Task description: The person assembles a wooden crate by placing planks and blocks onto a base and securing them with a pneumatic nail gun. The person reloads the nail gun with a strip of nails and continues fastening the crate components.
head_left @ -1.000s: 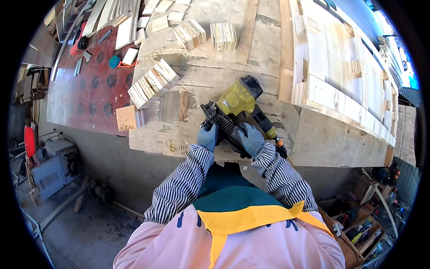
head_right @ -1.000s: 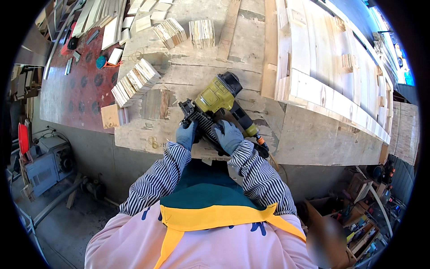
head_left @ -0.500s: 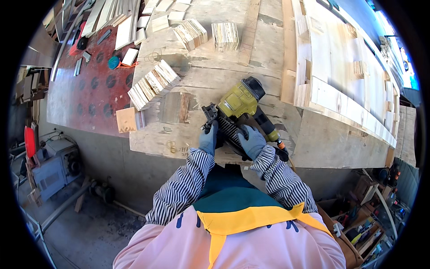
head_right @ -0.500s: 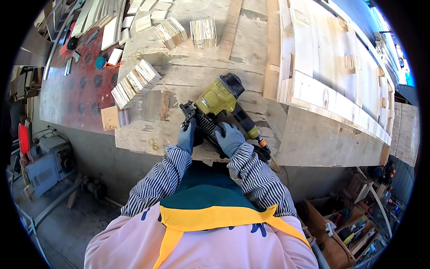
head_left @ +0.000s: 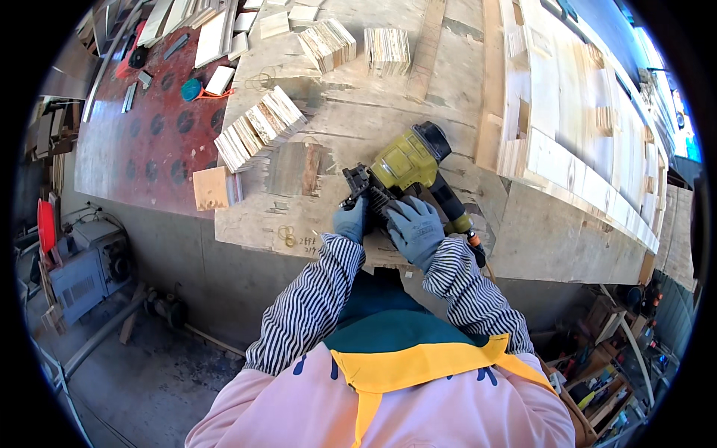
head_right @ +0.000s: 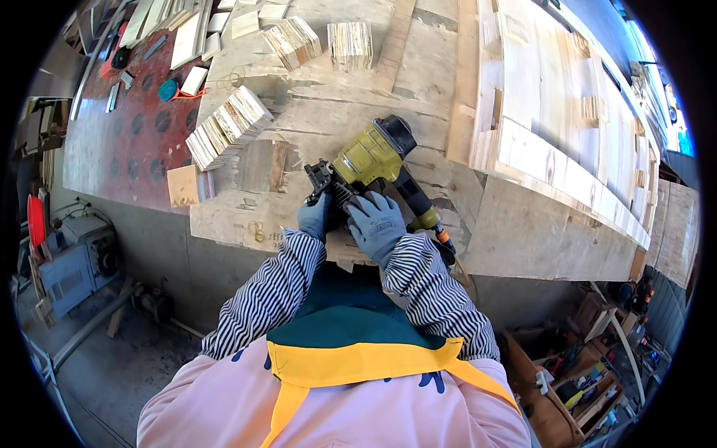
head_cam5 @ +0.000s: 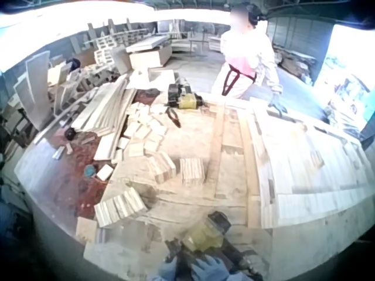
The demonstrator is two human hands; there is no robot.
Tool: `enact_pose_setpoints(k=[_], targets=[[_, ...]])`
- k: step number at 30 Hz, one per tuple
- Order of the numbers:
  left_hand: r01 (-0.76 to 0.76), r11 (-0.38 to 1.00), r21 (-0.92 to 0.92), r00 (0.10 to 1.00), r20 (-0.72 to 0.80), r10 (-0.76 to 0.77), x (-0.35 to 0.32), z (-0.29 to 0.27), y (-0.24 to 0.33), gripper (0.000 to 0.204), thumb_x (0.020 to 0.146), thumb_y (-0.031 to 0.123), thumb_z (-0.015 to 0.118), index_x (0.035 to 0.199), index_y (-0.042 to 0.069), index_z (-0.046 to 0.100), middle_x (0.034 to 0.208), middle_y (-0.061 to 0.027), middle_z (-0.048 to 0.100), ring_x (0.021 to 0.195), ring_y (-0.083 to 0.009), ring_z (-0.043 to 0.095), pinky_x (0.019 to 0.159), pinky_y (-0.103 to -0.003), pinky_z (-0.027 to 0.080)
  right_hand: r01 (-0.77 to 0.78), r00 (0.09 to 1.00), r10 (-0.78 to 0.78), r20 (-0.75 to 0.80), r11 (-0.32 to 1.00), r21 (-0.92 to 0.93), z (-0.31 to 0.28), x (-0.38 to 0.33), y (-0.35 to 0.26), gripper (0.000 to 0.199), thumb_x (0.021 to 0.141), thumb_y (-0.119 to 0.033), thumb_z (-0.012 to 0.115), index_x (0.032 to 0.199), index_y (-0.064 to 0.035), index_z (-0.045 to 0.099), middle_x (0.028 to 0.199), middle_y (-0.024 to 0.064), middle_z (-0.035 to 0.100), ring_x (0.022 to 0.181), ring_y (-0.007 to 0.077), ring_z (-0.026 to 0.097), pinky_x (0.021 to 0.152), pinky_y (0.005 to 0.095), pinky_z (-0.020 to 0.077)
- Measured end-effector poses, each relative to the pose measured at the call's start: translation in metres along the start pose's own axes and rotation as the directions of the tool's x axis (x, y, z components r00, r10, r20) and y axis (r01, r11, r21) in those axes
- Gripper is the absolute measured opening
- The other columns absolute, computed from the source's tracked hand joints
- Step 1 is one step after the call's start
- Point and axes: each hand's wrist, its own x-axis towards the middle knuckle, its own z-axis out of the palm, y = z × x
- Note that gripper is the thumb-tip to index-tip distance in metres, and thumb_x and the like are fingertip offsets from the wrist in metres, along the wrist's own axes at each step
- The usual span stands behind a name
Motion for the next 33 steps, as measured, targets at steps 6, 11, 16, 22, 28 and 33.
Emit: enact_pose_setpoints(k=[6, 11, 16, 22, 28, 33], targets=[[0.030, 1.000, -0.009, 0.999, 0.046, -0.029, -0.022, 0.000, 0.022, 0.047, 0.081, 0.047, 0.070, 0.097, 0.003, 0.068, 0.073, -0.0087, 0.067, 0.058, -0.0180, 0.063, 0.050, -0.031, 0.051, -0.056, 0.934, 0.117, 0.338, 0.981, -0.184, -0.007, 0.020, -0.016, 0.045, 0.092, -0.036, 0.050, 0.130, -0.0131, 0.054, 0.139, 0.0068, 0.046, 0.122, 0.0291, 0.043, 0.103, 0.0468, 0.0329], [0.080, 0.995, -0.053, 0.993, 0.087, -0.075, -0.020, 0.001, 0.023, 0.047, 0.080, 0.046, 0.073, 0.096, 0.002, 0.068, 0.076, -0.0089, 0.067, 0.058, -0.0197, 0.063, 0.051, -0.033, 0.052, -0.046, 0.981, 0.066, 0.185, 0.993, -0.108, -0.007, 0.009, -0.008, 0.046, 0.091, -0.034, 0.053, 0.130, -0.0106, 0.053, 0.137, 0.0099, 0.048, 0.122, 0.0306, 0.045, 0.104, 0.0481, 0.0327], [-0.057, 0.993, -0.108, 0.995, 0.080, 0.066, -0.021, -0.003, 0.019, 0.040, 0.082, 0.043, 0.072, 0.088, 0.004, 0.068, 0.073, -0.0041, 0.065, 0.055, -0.0136, 0.058, 0.052, -0.026, 0.046, -0.227, 0.915, 0.315, -0.252, 0.919, 0.322, -0.052, -0.078, 0.007, 0.043, 0.087, -0.014, 0.060, 0.127, -0.0016, 0.052, 0.129, 0.0201, 0.050, 0.114, 0.0342, 0.051, 0.100, 0.0407, 0.0405], [-0.077, 0.994, -0.071, 0.996, 0.045, 0.080, 0.001, 0.000, -0.002, 0.047, 0.079, 0.050, 0.072, 0.080, 0.004, 0.069, 0.065, -0.0028, 0.063, 0.057, -0.0124, 0.057, 0.052, -0.028, 0.044, -0.482, 0.184, 0.980, 0.070, 0.028, 0.876, 0.012, -0.227, 0.030, 0.047, 0.093, -0.022, 0.059, 0.133, -0.0020, 0.045, 0.121, 0.0144, 0.055, 0.114, 0.0257, 0.054, 0.097, 0.0370, 0.0440], [-0.102, 0.995, 0.024, 0.995, 0.023, 0.101, 0.008, -0.003, -0.004, 0.048, 0.079, 0.051, 0.073, 0.078, 0.003, 0.066, 0.063, -0.0056, 0.063, 0.052, -0.0167, 0.060, 0.047, -0.029, 0.048, -0.134, 0.267, 0.823, 0.502, -0.484, 0.865, 0.016, -0.208, 0.027, 0.043, 0.094, -0.027, 0.056, 0.129, -0.0032, 0.050, 0.122, 0.0106, 0.058, 0.108, 0.0251, 0.058, 0.098, 0.0380, 0.0448], [-0.075, 0.997, 0.030, 0.996, 0.044, 0.074, 0.010, -0.003, -0.007, 0.058, 0.076, 0.060, 0.070, 0.080, 0.002, 0.069, 0.067, -0.0050, 0.065, 0.060, -0.0155, 0.059, 0.056, -0.030, 0.045, 0.113, 0.343, 0.913, 0.222, -0.275, 0.955, -0.006, -0.211, 0.013, 0.021, 0.094, -0.016, 0.055, 0.110, -0.0020, 0.058, 0.109, 0.0110, 0.062, 0.101, 0.0225, 0.061, 0.093, 0.0363, 0.0480]])
